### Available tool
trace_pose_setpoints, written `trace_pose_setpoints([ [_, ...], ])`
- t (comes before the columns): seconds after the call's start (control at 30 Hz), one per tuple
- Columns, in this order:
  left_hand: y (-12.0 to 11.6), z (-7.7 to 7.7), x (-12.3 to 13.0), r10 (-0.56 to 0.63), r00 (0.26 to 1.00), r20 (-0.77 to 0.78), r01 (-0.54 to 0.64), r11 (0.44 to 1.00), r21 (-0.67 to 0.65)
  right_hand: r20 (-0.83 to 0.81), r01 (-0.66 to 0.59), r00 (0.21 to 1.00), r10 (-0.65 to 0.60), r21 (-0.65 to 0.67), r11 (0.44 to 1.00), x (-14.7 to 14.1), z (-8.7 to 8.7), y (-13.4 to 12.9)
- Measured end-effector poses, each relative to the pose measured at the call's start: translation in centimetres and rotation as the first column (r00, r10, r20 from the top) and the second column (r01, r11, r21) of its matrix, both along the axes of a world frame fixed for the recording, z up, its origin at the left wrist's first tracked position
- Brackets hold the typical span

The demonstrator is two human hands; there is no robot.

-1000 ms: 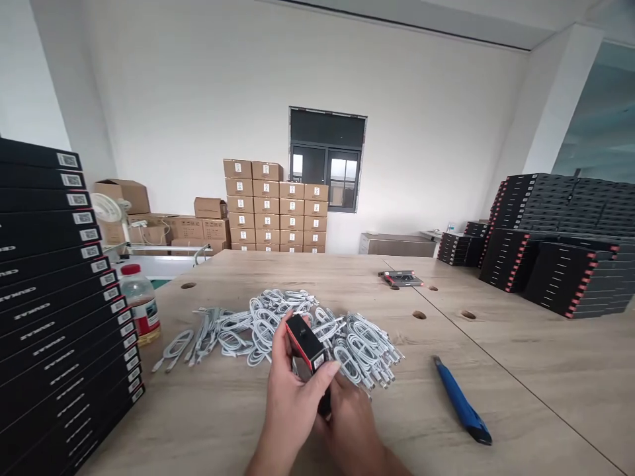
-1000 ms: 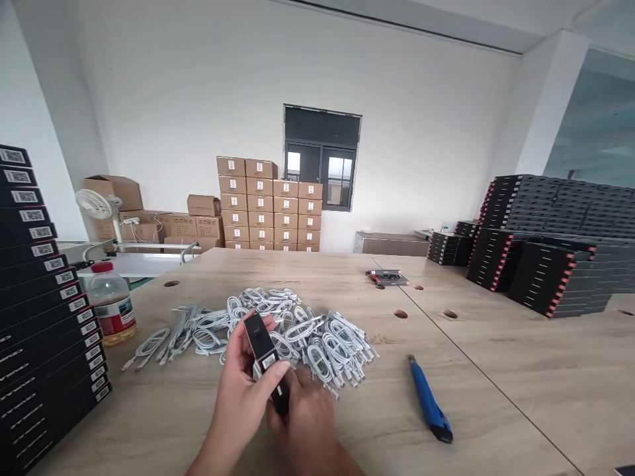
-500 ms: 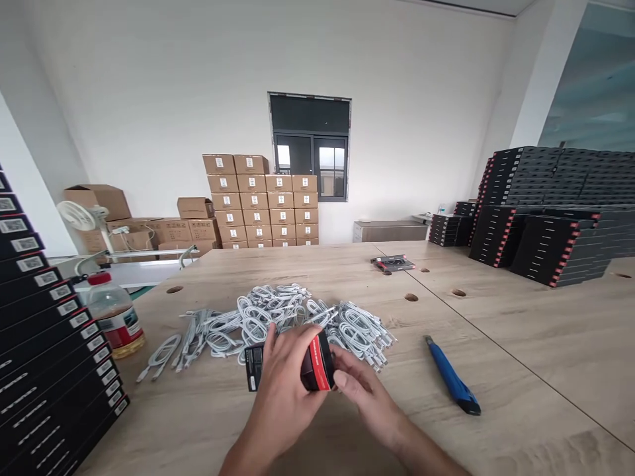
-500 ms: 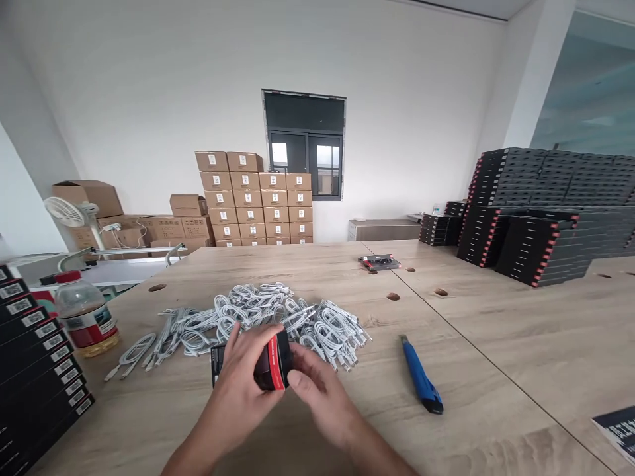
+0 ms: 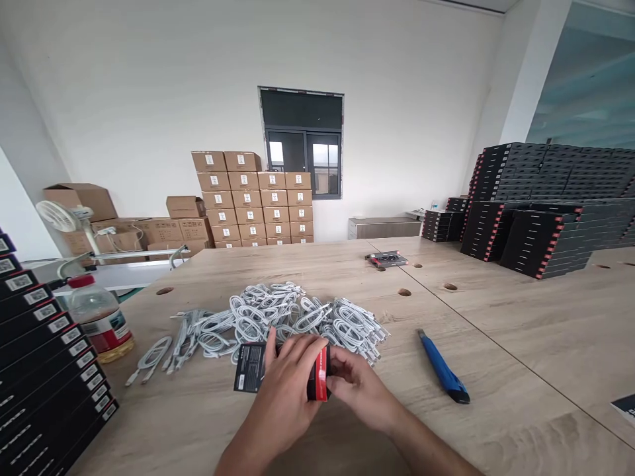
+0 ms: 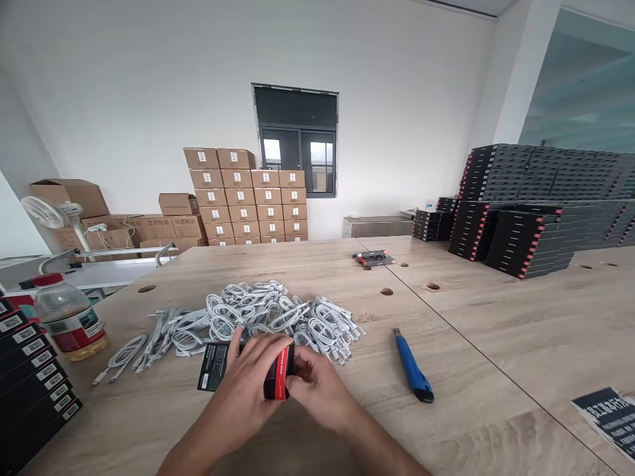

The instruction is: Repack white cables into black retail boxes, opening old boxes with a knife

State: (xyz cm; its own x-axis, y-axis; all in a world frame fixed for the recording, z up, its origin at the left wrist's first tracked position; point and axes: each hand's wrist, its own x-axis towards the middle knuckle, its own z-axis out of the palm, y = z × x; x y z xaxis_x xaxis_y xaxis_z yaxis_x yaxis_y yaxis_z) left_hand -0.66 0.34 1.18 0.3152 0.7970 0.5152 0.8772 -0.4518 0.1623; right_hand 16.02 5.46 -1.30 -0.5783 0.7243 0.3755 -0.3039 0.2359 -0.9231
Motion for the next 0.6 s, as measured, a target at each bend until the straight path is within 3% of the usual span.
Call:
trace_pose_setpoints([
  [0.2,0.2,-0.5,1.0,0.029,0.998,0.062,-0.028,0.999,-0.027,0.053,0.085,0.995,-0.081,-0.086,0.993,-0.7,-0.8,0.0],
  [0.43,0.9,-1.6,0.6,-0.074,0.992,0.101,0.082,0.993,-0.081,0.095,0.191,0.978,-0.186,-0.05,0.98,-1.8,-3.5,1.0],
  [0.6,0.9,-2.0,0.8,-0.057,0.991,0.117,0.067,0.995,-0.078,0.125,0.285,0.953,-0.274,-0.082,0.955,-1.9,-2.7,0.4],
])
